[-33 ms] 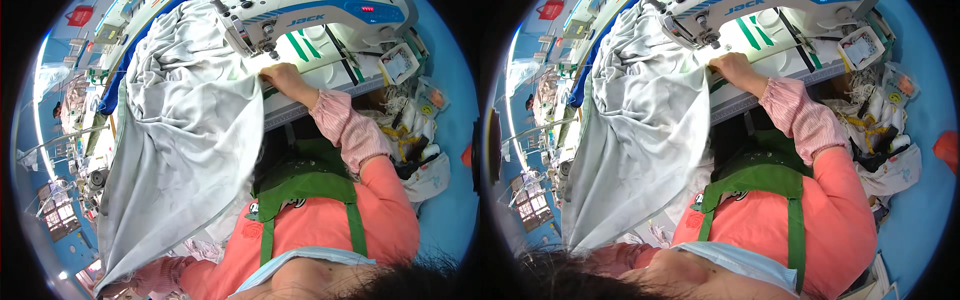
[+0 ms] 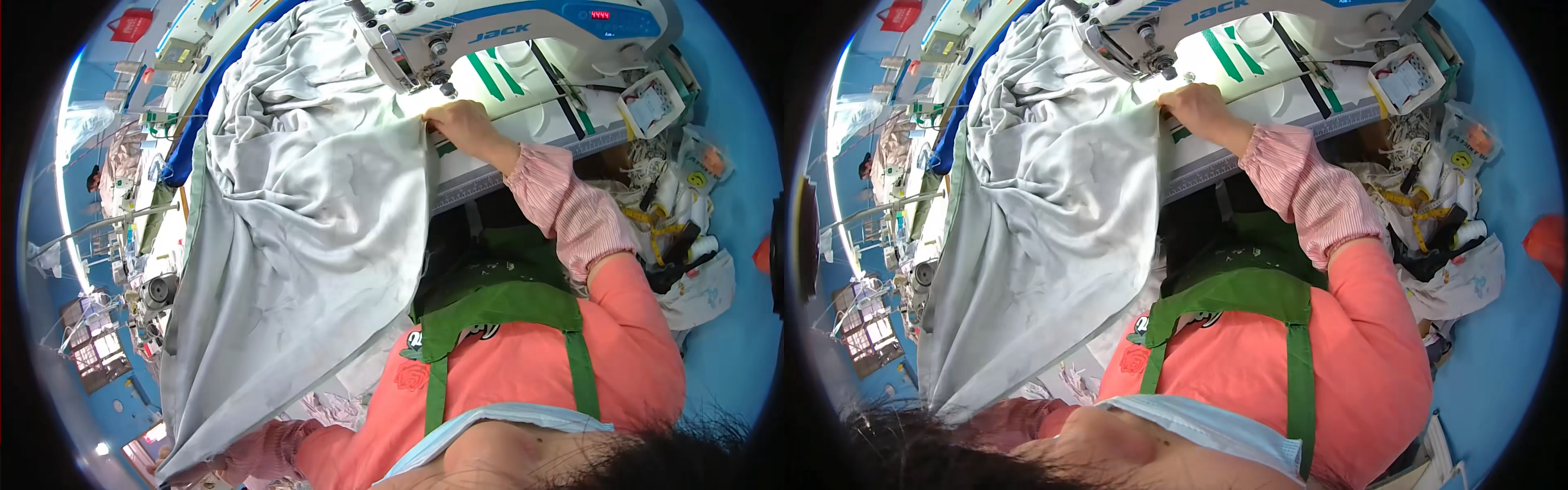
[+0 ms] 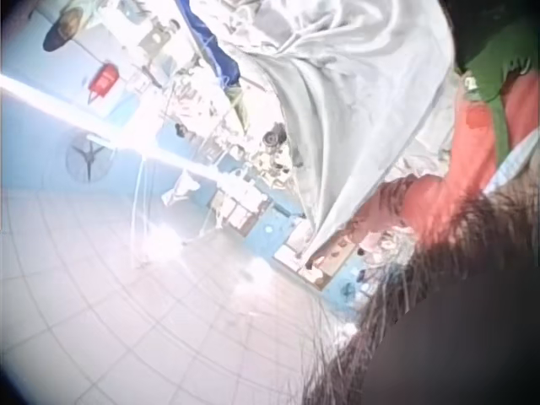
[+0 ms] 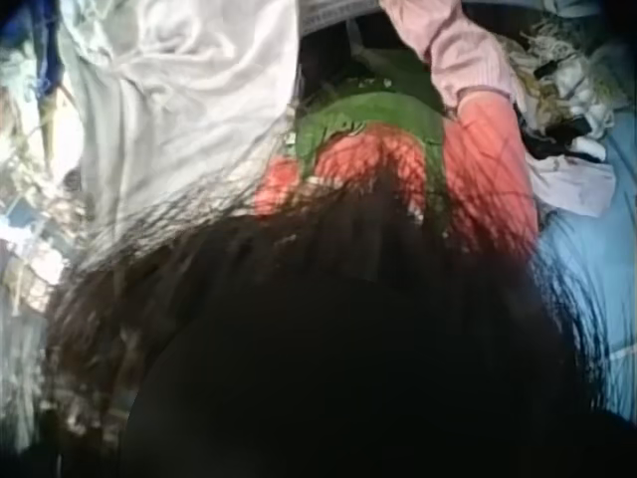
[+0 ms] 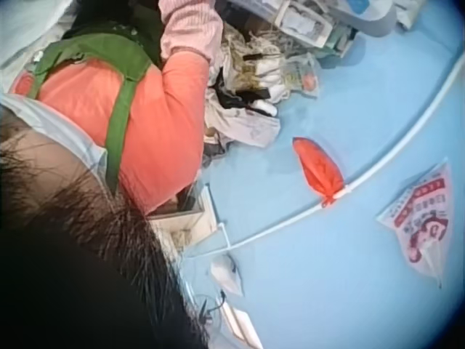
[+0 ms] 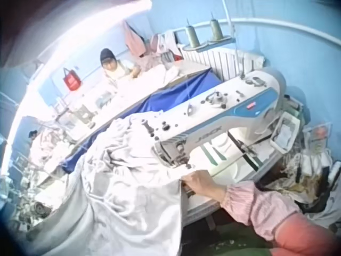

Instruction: Sewing together pieces of fabric using an industrial sewing machine to create pillow covers.

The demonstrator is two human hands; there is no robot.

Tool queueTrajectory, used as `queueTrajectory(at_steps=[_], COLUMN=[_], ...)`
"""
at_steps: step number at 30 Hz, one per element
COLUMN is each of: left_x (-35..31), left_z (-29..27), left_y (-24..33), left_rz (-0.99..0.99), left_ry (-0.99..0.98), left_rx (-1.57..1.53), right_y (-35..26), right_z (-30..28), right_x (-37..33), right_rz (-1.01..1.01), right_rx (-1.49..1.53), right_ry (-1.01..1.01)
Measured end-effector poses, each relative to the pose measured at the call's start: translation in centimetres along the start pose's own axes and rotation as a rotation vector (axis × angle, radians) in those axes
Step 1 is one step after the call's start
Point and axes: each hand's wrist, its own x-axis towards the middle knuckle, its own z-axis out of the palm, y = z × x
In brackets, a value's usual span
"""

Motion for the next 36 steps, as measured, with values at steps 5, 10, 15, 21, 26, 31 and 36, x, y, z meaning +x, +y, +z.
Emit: queueTrajectory(at_steps=[5,10,15,21,26,31,36], left_x=[-1.1,-2.6,-5.4,-8.5,-9.7,-10.9,-11.6], left_z=[-5.8,-11.6,-17.9,-23.3,-24.3,-23.6,-23.9], left_y=[0.9,2.2,2.2,1.9,1.1,-0.2,-0.4], left_rz=[0.036,0.082,0.121,0.209,0.350,0.382,-0.072], left_ry=[0.056,0.119,0.191,0.250,0.262,0.397,0.535], left_rx=[0.101,0.168,0.243,0.378,0.586,0.596,-0.357], right_y=[0.6,0.2,-3.3,-16.2,-19.8,-22.7,-27.4], right_z=[1.0,0.7,0.1,2.7,-1.1,-5.1,-4.4], right_x=[0.8,0.6,0.0,2.7,-0.8,-4.7,-7.2], right_rz=[-0.059,0.017,-0.116,-0.256,-0.596,-0.717,-0.823], right_rx=[-0.135,-0.199,-0.210,-0.183,-0.225,0.096,0.199], right_ry=[0.131,0.122,0.137,-0.627,-0.595,-0.235,0.071])
